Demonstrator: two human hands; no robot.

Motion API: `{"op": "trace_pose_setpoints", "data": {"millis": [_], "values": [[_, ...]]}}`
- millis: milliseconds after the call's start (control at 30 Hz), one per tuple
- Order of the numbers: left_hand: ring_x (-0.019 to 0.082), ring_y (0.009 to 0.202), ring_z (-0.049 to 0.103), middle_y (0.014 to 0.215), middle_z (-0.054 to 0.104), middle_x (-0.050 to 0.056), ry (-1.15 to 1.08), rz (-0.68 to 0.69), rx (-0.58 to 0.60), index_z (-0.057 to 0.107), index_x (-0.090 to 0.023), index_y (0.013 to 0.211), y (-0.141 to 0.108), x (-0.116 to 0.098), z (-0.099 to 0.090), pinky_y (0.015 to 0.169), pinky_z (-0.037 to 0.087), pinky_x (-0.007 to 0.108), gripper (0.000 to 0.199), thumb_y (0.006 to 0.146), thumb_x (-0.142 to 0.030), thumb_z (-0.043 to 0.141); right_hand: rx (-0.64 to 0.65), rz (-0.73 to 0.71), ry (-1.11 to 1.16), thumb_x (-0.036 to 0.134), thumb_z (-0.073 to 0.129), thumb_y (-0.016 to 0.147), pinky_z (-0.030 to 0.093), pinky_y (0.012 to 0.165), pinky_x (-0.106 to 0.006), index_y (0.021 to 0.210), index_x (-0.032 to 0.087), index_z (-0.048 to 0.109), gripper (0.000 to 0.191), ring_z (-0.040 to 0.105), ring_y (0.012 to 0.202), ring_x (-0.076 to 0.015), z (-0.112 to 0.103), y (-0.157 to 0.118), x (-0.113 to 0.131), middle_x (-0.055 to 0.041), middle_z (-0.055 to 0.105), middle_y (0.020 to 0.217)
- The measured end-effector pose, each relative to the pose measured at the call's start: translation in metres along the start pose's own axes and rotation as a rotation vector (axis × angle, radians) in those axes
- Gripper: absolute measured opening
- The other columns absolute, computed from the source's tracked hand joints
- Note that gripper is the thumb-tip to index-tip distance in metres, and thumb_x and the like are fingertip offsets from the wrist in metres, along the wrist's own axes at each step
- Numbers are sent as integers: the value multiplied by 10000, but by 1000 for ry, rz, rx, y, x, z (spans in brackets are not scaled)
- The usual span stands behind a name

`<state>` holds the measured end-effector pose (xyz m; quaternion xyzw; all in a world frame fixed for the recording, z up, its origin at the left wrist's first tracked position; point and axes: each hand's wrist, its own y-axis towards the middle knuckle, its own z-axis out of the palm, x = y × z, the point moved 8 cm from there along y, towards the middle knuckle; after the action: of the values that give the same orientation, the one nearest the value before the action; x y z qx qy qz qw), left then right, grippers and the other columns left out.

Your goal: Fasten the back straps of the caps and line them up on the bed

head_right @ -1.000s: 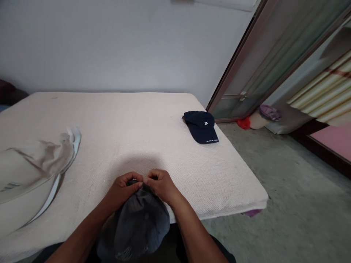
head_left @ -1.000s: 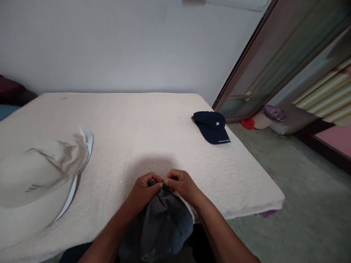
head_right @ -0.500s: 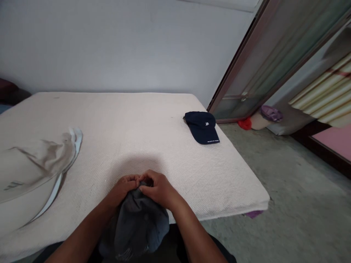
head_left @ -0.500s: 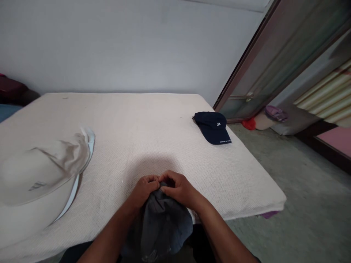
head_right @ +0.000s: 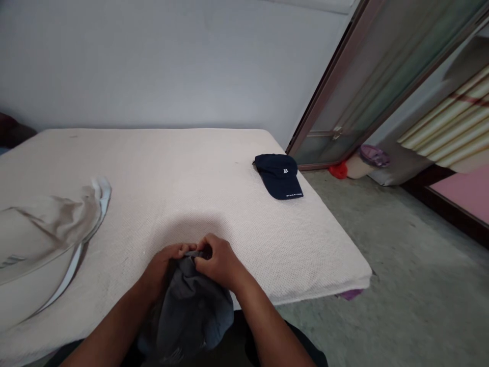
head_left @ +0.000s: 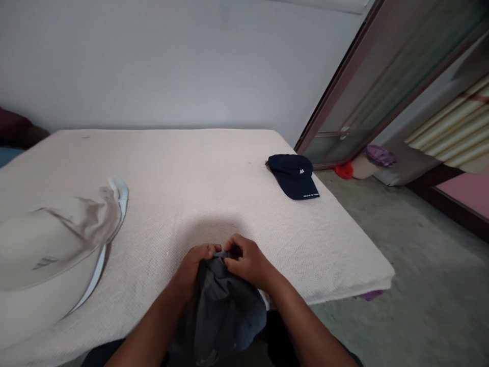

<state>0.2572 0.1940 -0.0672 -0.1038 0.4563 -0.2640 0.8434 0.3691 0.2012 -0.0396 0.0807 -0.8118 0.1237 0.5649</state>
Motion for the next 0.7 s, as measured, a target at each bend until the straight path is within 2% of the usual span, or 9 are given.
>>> {"op": "trace_pose_setpoints", "data": {"millis": [133,233,367,433,567,700], "values": [[177,690,549,706,596,19,-116,-12,29,506,-182,533,-3,-6,3,679,453,302,76,588,-183,559,-36,6,96,135,568,679,344,555,-226,783,188,527,124,441,629,-106,-12,2,-4,31,493,688],[164,686,557,716,611,15,-109,-40,57,528,-179,565,-3,-4,4,687,448,286,96,653,-196,562,1,6,179,135,575,690,335,540,-224,800,190,527,132,433,611,-101,-13,3,-4,37,481,677],[150,580,531,635,596,23,-23,-179,51,609,-156,700,-5,12,2,581,423,278,267,801,-387,523,62,-1,251,139,590,703,356,559,-228,837,194,545,152,466,629,-103,-7,-1,-1,29,515,704],[130,550,510,615,583,11,51,-170,64,604,-151,723,-6,14,2,547,394,255,262,800,-399,565,78,2,254,140,590,708,363,567,-228,841,194,552,149,478,641,-106,-3,-4,-1,25,526,712],[88,492,457,576,539,-33,142,-142,83,549,-166,691,-5,14,4,502,339,215,206,728,-318,683,100,22,233,144,606,694,363,557,-220,841,191,561,160,465,640,-104,1,-6,-4,27,512,700],[79,475,418,562,506,-47,273,-61,1,527,-171,678,-1,8,-5,482,314,209,243,738,-360,667,107,41,199,130,617,667,348,538,-214,829,192,562,182,451,621,-98,0,-5,-7,35,503,683]]}}
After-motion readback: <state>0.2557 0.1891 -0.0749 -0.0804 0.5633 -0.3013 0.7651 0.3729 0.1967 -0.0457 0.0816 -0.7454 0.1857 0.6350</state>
